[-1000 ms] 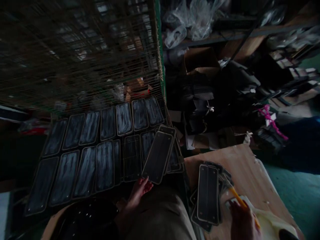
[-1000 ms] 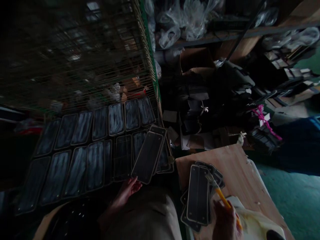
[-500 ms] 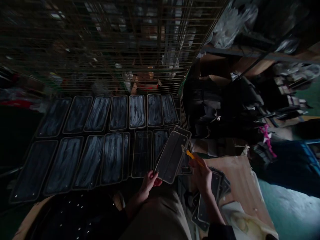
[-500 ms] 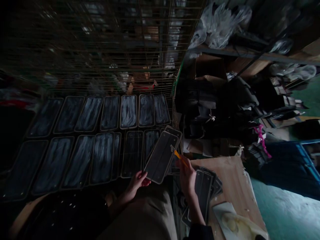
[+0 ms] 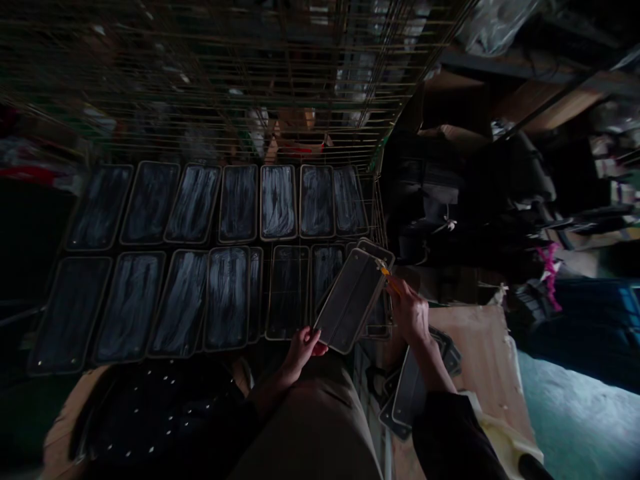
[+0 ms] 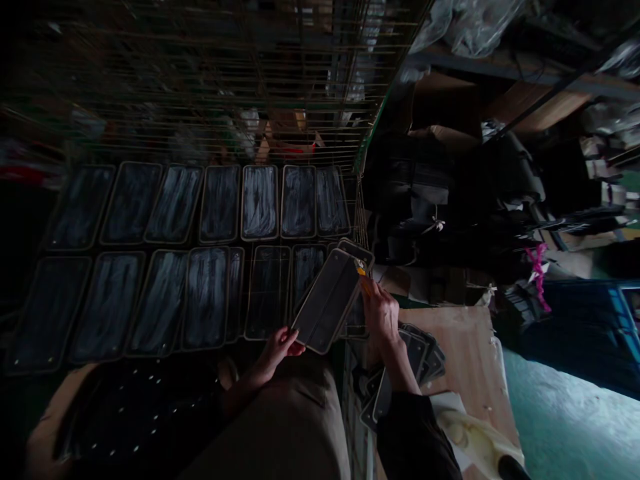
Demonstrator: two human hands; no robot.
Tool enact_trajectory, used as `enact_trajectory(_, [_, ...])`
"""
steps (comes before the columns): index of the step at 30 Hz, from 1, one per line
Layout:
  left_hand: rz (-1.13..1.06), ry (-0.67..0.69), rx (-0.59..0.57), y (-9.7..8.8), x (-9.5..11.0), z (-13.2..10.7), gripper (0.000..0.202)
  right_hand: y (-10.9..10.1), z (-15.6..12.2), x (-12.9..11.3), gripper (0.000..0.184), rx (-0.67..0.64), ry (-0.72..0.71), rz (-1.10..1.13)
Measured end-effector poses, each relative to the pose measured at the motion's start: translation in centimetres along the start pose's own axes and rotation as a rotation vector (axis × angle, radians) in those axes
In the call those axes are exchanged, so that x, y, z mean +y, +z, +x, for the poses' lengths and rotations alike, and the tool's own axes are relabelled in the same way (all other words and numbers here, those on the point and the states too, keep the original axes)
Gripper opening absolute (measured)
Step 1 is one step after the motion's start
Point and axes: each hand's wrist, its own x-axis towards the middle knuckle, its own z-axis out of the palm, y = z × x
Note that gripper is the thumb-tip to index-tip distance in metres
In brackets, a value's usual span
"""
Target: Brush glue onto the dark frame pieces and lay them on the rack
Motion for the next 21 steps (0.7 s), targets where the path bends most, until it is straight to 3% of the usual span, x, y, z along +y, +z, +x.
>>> enact_trajectory(8, [-0.012, -0.014, 0.021, 0.3, -0.5, 0.3, 0.055, 0.2, -3.9, 0.0, 0.029, -0.093, -0.02, 0.054])
enact_trajectory(16, [-0.002, 0.008, 0.007, 0.3, -0.3, 0.1, 0.052, 1.1, -0.2, 1.0, 0.028, -0.009, 0.014, -0.014])
enact_trajectory(21, [-0.013, -0.01, 0.019, 0.3, -0.5, 0.4, 0.051, 1.5, -2.2, 0.0, 0.03, -0.102, -0.017, -0.027])
